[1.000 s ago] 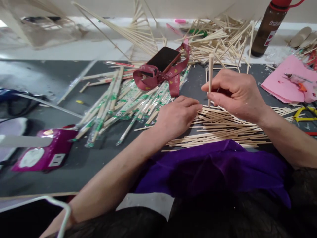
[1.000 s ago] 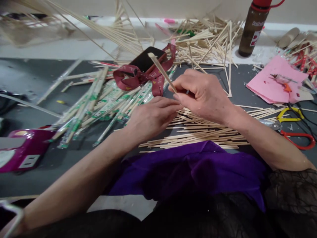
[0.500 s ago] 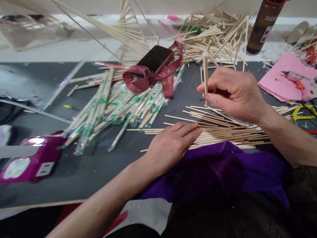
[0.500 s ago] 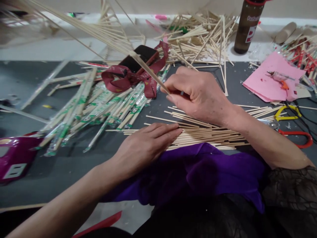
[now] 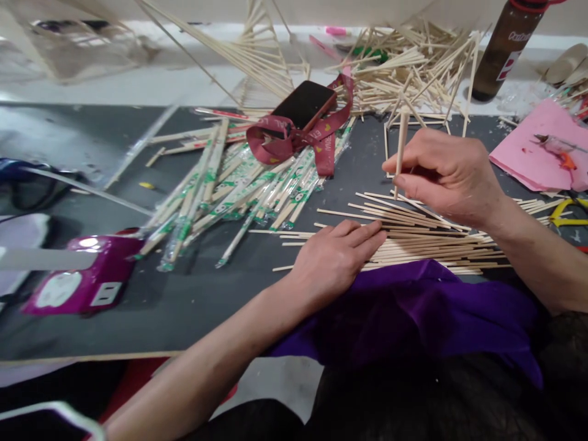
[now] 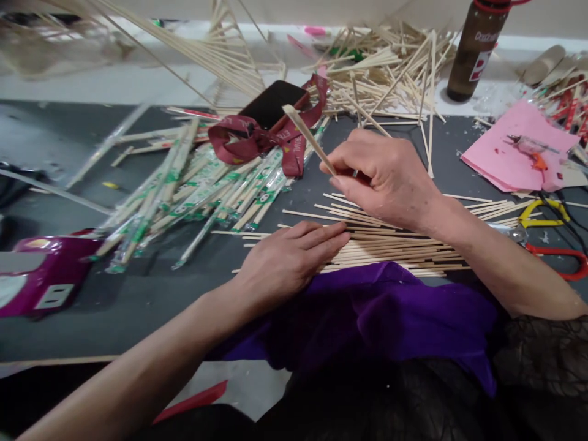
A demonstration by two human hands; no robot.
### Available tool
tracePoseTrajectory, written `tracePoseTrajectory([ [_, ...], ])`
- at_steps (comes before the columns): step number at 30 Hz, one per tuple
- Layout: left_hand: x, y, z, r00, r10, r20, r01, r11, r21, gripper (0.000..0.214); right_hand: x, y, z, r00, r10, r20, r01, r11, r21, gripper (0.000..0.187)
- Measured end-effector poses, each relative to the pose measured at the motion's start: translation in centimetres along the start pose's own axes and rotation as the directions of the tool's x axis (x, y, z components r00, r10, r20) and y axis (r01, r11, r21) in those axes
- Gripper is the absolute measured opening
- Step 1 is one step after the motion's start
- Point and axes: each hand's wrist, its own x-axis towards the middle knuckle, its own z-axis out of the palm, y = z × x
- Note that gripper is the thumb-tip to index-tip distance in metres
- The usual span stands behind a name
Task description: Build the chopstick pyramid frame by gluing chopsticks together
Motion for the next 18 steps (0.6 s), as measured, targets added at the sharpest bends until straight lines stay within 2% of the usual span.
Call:
tracePoseTrajectory([
  [4,-0.5,0.1,-0.6,0.999,0.031,0.014,-0.030,0.999,-0.037,0.037,0.0,0.0,0.0,1.000,0.015,0.004,-0.015,1.000,-0.016,0.014],
  [6,-0.5,-0.5,-1.0,0.999,0.028,-0.026,-0.030,0.996,-0.082,0.035,0.1,-0.1,0.0,1.000,0.023,0.013,-0.023,0.999,-0.031,0.014],
  [9,0.1,-1.8,-1.4,0.987,-0.077,-0.141,0.068,0.995,-0.066,0.035,0.1,-0.3,-0.1,0.999,0.019,0.031,-0.017,0.998,-0.056,0.014],
  [12,0.8,-2.3,-1.7,0.970,-0.155,-0.188,0.152,0.988,-0.035,0.035,0.1,-0.5,-0.2,0.999,0.026,0.045,-0.022,0.997,-0.076,0.015],
  [18,1.3,-0.1,-1.5,0.990,0.004,-0.141,-0.036,0.974,-0.224,0.034,0.1,-0.6,-0.5,0.997,0.045,0.055,-0.039,0.995,-0.093,0.014],
])
